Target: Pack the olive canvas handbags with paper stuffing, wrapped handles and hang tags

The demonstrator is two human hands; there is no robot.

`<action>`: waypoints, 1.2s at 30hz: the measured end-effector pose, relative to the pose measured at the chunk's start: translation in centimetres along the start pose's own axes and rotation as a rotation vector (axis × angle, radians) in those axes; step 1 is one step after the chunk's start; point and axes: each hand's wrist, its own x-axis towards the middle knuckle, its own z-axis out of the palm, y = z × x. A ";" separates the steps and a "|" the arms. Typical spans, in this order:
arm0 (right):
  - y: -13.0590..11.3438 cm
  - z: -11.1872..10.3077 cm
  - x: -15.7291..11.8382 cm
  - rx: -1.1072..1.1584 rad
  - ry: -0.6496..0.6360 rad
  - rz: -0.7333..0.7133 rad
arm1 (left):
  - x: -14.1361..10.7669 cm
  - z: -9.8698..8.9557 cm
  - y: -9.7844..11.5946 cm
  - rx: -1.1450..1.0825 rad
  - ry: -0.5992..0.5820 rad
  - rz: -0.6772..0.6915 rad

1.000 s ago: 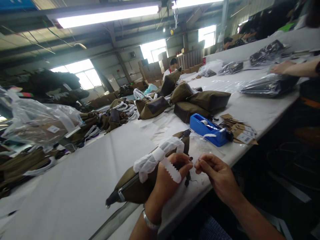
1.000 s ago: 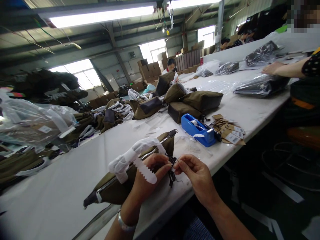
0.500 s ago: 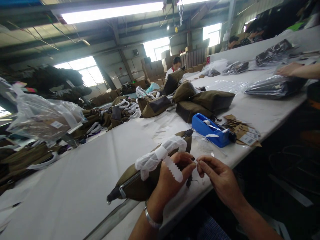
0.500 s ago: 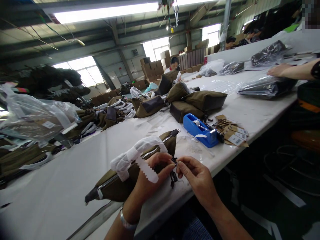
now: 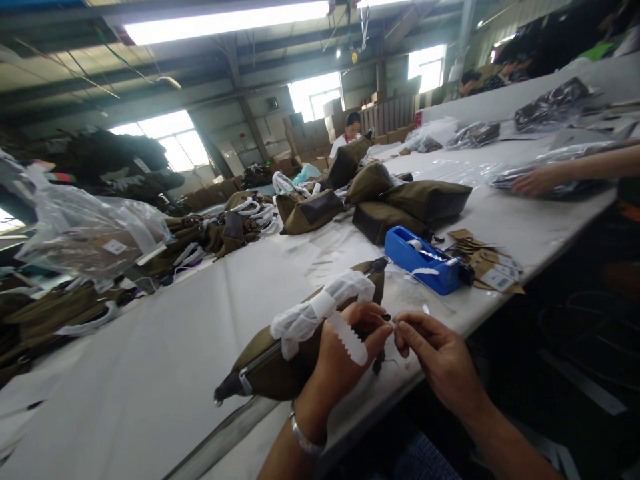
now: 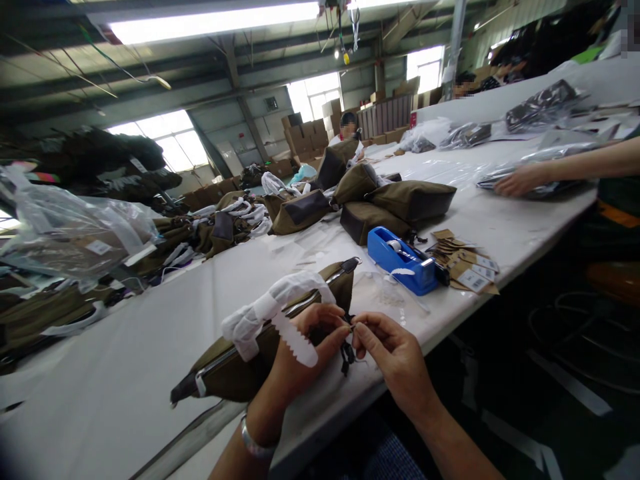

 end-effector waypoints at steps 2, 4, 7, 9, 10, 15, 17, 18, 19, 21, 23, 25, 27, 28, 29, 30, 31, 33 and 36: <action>0.0 0.0 -0.1 -0.010 -0.004 -0.002 | 0.0 0.0 -0.1 -0.006 0.002 -0.002; -0.1 0.1 -0.1 -0.029 -0.006 -0.009 | 0.0 0.0 -0.2 -0.005 0.007 0.003; -0.2 0.2 -0.2 -0.089 0.015 -0.039 | 0.1 0.0 -0.1 -0.005 0.016 0.013; -0.4 0.3 -0.2 -0.173 0.047 -0.070 | 0.1 0.0 0.1 -0.001 0.032 0.011; -0.4 0.4 -0.3 -0.224 0.061 -0.088 | 0.1 0.0 0.2 0.003 0.042 0.008; -0.6 0.7 -0.6 -0.418 0.102 -0.216 | -0.2 0.3 0.4 0.004 0.101 -0.027; -0.3 0.9 -0.8 -0.424 0.098 -0.257 | -0.3 0.5 0.3 -0.007 0.114 -0.059; -0.1 1.0 -1.0 -0.413 0.096 -0.269 | -0.4 0.6 0.2 -0.017 0.113 -0.075; 0.2 1.2 -1.0 -0.400 0.095 -0.279 | -0.4 0.6 0.2 -0.026 0.105 -0.090; 0.8 1.2 -1.1 -0.382 0.098 -0.287 | -0.4 0.6 0.2 -0.030 0.085 -0.108; 1.3 1.1 -0.8 -0.386 0.102 -0.282 | -0.2 0.5 0.2 -0.016 0.076 -0.096; 1.5 0.7 -0.2 -0.411 0.080 -0.275 | 0.1 0.4 0.2 0.004 0.082 -0.049; 1.7 0.2 0.6 -0.437 0.083 -0.293 | 0.3 0.2 0.0 0.046 0.123 -0.010; 1.8 0.0 0.9 -0.448 0.108 -0.300 | 0.3 0.1 -0.1 0.081 0.166 -0.006; 2.0 -0.1 1.2 -0.455 0.142 -0.292 | 0.2 0.0 -0.2 0.124 0.226 -0.009; 2.4 -0.1 1.5 -0.455 0.169 -0.265 | 0.0 0.0 -0.4 0.176 0.290 -0.013; 2.8 0.0 1.6 -0.443 0.178 -0.222 | -0.3 0.0 -0.5 0.234 0.340 -0.015; 3.7 0.4 1.7 -0.385 0.143 -0.131 | -0.9 0.1 -0.5 0.343 0.353 -0.017; 4.6 1.1 1.6 -0.286 0.103 -0.065 | -2.0 0.6 -0.2 0.455 0.252 -0.055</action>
